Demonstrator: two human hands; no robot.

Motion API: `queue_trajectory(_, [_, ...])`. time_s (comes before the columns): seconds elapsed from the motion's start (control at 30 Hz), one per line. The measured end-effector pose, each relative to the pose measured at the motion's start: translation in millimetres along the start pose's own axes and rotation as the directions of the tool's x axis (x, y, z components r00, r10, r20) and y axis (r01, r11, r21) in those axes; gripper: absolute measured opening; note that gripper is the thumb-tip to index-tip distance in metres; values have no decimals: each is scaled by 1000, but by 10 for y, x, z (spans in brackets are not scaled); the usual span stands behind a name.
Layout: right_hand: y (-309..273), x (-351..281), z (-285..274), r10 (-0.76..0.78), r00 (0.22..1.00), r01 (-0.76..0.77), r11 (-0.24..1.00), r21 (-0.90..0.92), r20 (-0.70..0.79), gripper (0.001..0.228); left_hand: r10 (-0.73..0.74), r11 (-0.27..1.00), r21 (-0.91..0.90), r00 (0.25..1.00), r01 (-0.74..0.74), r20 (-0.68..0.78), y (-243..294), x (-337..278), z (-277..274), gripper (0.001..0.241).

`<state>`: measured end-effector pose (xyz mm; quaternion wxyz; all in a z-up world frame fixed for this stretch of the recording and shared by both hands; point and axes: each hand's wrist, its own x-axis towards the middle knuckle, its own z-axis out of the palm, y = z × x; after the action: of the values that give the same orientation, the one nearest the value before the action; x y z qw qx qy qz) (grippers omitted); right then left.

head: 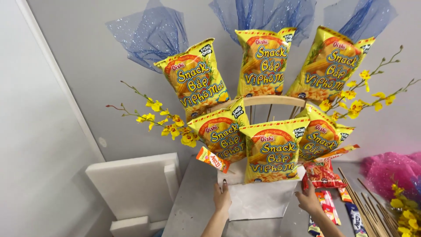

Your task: Assembling a decorative gift arrangement by taping artificial flowers to wooden sticks and inserting them into a foam base alongside snack bags.

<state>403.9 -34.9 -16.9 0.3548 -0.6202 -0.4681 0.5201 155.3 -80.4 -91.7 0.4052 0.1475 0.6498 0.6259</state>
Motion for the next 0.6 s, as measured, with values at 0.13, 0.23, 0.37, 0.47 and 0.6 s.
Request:
queue_trajectory(0.13, [69,76,-8,-59,996,53,996,73,72,76,30,999,-34,999,-30,-19,-95,119,47,45])
queue_trajectory(0.23, [106,195,-71,-58,992,59,998,-7,113,72,-13,999,-49,999,11,-44,8,-64,85,45])
queue_trajectory(0.37, [204,280,82,-128,985,143,980,-136,114,44,-26,1000,15,998,25,63,144,-164,-88,42])
queue_trajectory(0.47, [476,531,256,-126,991,131,948,-290,37,52,-60,992,115,984,41,169,316,-164,-310,45])
queue_trajectory(0.6, [653,591,452,10,966,179,699,-692,260,82,-46,935,355,991,0,122,618,-9,-569,43])
